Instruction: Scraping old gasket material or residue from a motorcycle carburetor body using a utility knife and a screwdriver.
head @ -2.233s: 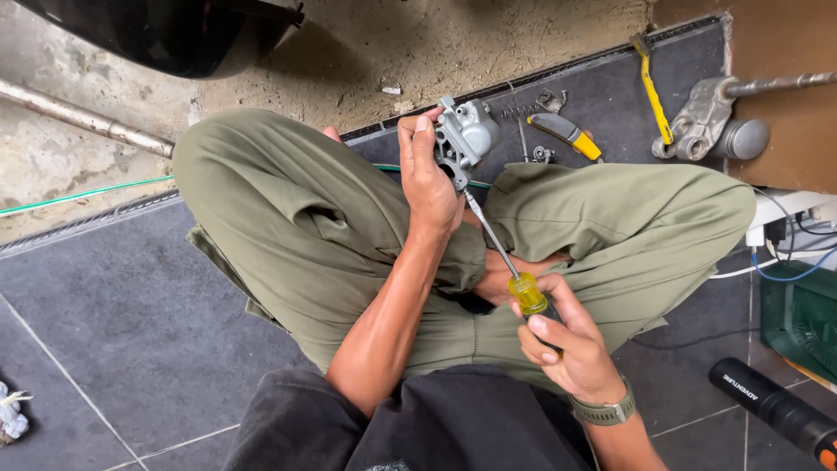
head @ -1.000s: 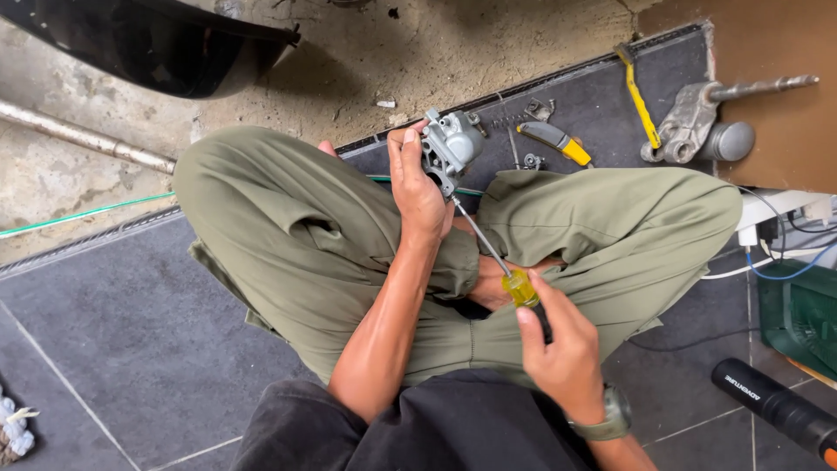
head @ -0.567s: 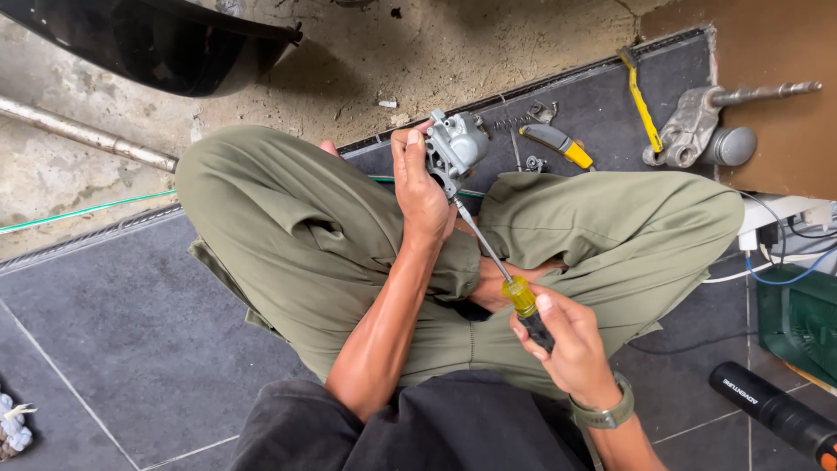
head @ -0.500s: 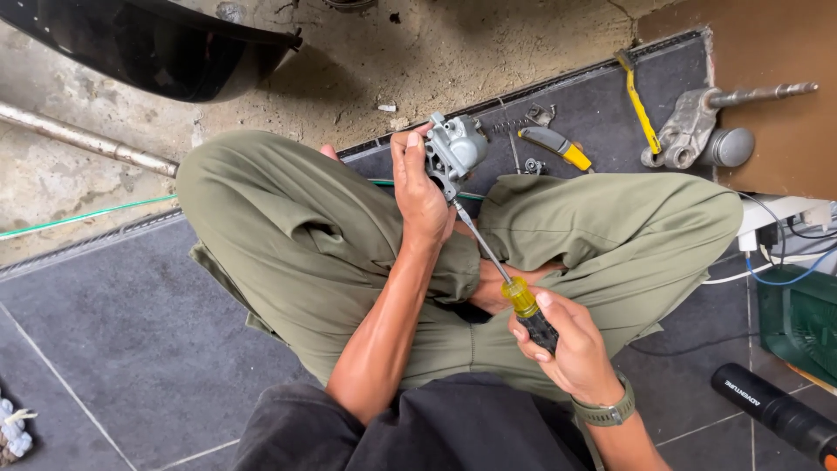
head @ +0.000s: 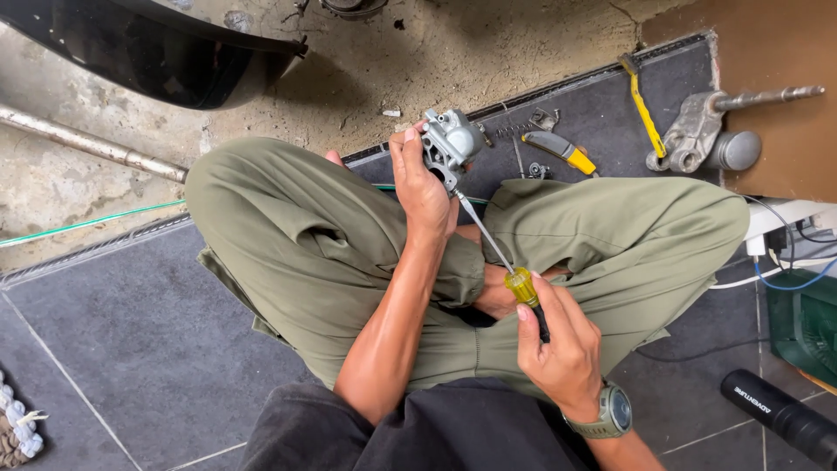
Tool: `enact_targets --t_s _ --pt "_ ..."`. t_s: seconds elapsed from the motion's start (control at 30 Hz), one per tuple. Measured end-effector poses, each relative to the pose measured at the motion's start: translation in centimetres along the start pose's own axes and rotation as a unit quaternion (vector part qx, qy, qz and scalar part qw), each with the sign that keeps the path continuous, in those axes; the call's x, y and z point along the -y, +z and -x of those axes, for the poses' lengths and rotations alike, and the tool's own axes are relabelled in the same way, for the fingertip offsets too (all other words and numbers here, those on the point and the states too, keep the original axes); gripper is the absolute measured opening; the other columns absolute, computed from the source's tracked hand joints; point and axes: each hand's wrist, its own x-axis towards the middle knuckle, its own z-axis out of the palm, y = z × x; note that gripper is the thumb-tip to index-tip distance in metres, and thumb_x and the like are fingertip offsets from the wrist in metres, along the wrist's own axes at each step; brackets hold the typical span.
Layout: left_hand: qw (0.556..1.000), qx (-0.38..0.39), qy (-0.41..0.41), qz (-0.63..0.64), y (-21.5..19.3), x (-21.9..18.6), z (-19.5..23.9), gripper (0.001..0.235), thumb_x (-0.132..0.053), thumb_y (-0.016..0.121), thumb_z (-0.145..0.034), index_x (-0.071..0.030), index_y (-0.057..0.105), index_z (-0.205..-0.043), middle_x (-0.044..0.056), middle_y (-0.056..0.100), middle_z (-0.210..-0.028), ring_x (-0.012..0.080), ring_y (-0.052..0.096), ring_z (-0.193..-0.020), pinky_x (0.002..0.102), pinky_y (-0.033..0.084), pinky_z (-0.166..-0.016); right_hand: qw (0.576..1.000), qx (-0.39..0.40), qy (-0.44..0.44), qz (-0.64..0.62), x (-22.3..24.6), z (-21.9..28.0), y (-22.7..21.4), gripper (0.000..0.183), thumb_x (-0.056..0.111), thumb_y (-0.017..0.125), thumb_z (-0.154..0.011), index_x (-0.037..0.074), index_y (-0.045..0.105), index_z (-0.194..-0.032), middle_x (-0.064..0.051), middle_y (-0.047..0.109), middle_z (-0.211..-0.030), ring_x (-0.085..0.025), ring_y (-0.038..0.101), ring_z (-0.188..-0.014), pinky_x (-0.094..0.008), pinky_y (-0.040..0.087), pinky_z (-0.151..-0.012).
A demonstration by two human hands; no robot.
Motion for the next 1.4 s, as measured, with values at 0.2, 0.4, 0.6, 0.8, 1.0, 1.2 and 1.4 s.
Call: enact_targets --t_s 0.2,0.4,0.6,0.8,1.0,1.2,1.4 --pt "0.999 -0.003 0.016 -0.028 0.6 -0.9 -0.2 0.022 -0.031 0.048 -0.105 -0.011 0.055 -0.098 0.013 0.056 -0.091 0.0220 0.056 -0.061 0.038 0.054 -0.047 0.955 0.068 0.222 -0.183 -0.6 -0.5 -0.8 0.037 0.027 0.055 -0.102 0.001 0.069 -0.124 -0.008 0.080 -0.086 -0.017 0.076 -0.078 -0.032 0.058 -0.079" --pt "1.000 0.008 0.016 -0.022 1.2 -1.3 -0.1 0.024 -0.032 0.047 -0.105 -0.010 0.055 -0.102 0.014 0.056 -0.079 0.0252 0.057 -0.058 0.040 0.053 -0.045 0.750 0.096 0.386 -0.528 -1.6 -1.4 -1.4 0.043 0.023 0.047 -0.107 -0.011 0.067 -0.122 -0.024 0.061 -0.076 -0.017 0.039 -0.050 -0.025 0.032 -0.043" --pt "0.998 -0.055 -0.031 0.023 3.5 -2.9 -0.2 0.025 -0.036 0.048 -0.105 -0.011 0.054 -0.102 0.016 0.062 -0.083 0.0288 0.061 -0.062 0.042 0.051 -0.049 0.730 0.132 0.417 -0.525 -1.9 -4.0 -3.7 0.047 0.028 0.048 -0.105 -0.012 0.065 -0.124 -0.025 0.069 -0.085 -0.019 0.045 -0.044 -0.027 0.027 -0.039" --pt "0.970 -0.201 -0.093 0.096 4.4 -4.5 -1.2 0.025 -0.030 0.045 -0.109 -0.008 0.053 -0.116 0.017 0.061 -0.101 0.0320 0.058 -0.080 0.044 0.048 -0.054 0.746 0.018 0.415 -0.521 -3.1 -3.3 -4.9 0.045 0.023 0.044 -0.108 -0.016 0.062 -0.121 -0.030 0.064 -0.089 -0.023 0.042 -0.045 -0.029 0.024 -0.039" --pt "0.938 -0.279 -0.134 0.155 8.1 -7.1 0.6 0.029 -0.027 0.047 -0.106 -0.021 0.045 -0.134 0.016 0.066 -0.111 0.0300 0.057 -0.087 0.042 0.046 -0.057 0.741 -0.029 0.405 -0.535 -5.2 -2.3 -2.4 0.048 0.024 0.041 -0.110 -0.020 0.058 -0.122 -0.032 0.060 -0.092 -0.023 0.041 -0.045 -0.028 0.024 -0.038" --pt "0.931 -0.249 -0.183 0.195 9.1 -6.6 1.3 0.026 -0.034 0.052 -0.105 -0.012 0.062 -0.114 0.014 0.069 -0.105 0.0288 0.059 -0.086 0.044 0.047 -0.063 0.730 -0.084 0.386 -0.557 -6.0 -1.7 -0.9 0.047 0.026 0.043 -0.110 -0.019 0.057 -0.117 -0.033 0.061 -0.100 -0.022 0.045 -0.044 -0.026 0.031 -0.038" --pt "0.922 -0.249 -0.215 0.202 9.4 -6.6 1.5 0.025 -0.035 0.055 -0.103 -0.012 0.063 -0.108 0.012 0.067 -0.102 0.0260 0.057 -0.085 0.042 0.049 -0.064 0.724 -0.129 0.353 -0.579 -6.2 -2.3 0.1 0.043 0.022 0.045 -0.109 -0.014 0.054 -0.132 -0.033 0.059 -0.098 -0.026 0.050 -0.047 -0.029 0.034 -0.040"
